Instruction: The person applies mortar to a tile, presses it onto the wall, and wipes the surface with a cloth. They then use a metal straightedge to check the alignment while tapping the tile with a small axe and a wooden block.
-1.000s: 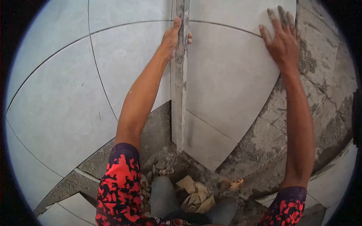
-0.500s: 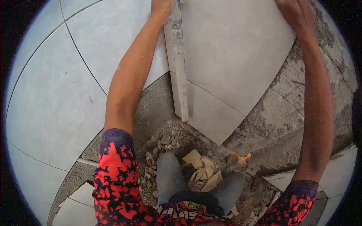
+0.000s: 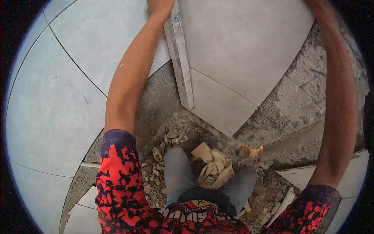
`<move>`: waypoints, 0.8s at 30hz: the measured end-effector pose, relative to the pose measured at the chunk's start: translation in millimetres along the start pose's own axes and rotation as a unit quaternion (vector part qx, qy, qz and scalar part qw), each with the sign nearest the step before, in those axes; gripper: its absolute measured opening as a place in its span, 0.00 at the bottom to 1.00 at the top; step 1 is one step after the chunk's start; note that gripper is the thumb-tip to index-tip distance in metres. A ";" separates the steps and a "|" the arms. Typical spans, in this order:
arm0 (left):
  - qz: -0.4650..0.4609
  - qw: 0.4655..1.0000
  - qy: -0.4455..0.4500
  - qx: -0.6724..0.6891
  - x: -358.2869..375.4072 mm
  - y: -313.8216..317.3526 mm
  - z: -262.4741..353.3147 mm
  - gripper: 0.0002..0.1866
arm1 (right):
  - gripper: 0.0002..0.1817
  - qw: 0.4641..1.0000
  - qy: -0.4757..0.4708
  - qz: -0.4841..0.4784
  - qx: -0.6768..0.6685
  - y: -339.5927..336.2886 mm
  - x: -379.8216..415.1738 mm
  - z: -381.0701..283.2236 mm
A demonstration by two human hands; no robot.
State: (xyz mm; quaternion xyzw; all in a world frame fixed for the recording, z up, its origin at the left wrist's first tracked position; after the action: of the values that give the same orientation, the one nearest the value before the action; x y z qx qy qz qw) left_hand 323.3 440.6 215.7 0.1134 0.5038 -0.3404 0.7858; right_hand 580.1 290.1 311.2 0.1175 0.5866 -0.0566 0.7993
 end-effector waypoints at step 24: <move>0.000 0.996 0.072 0.046 15.0 1.5 5.1 0.31 | 0.24 0.982 0.008 0.018 -0.189 -24.9 -14.1 6.4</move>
State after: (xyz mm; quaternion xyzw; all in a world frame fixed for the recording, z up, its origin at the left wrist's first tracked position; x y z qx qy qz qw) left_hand 331.9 432.7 204.9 0.1735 0.5431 -0.3542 0.7413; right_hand 576.0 263.7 323.5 -0.0248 0.5908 0.0702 0.8034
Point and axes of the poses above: each hand's wrist, its own x-axis away from the middle knuckle, its own y-axis out of the palm, z = x × y, the point moved 2 cm from there along -x, towards the middle knuckle, and after that the axes turned 13 degrees about -x, right-handed, at the moved point
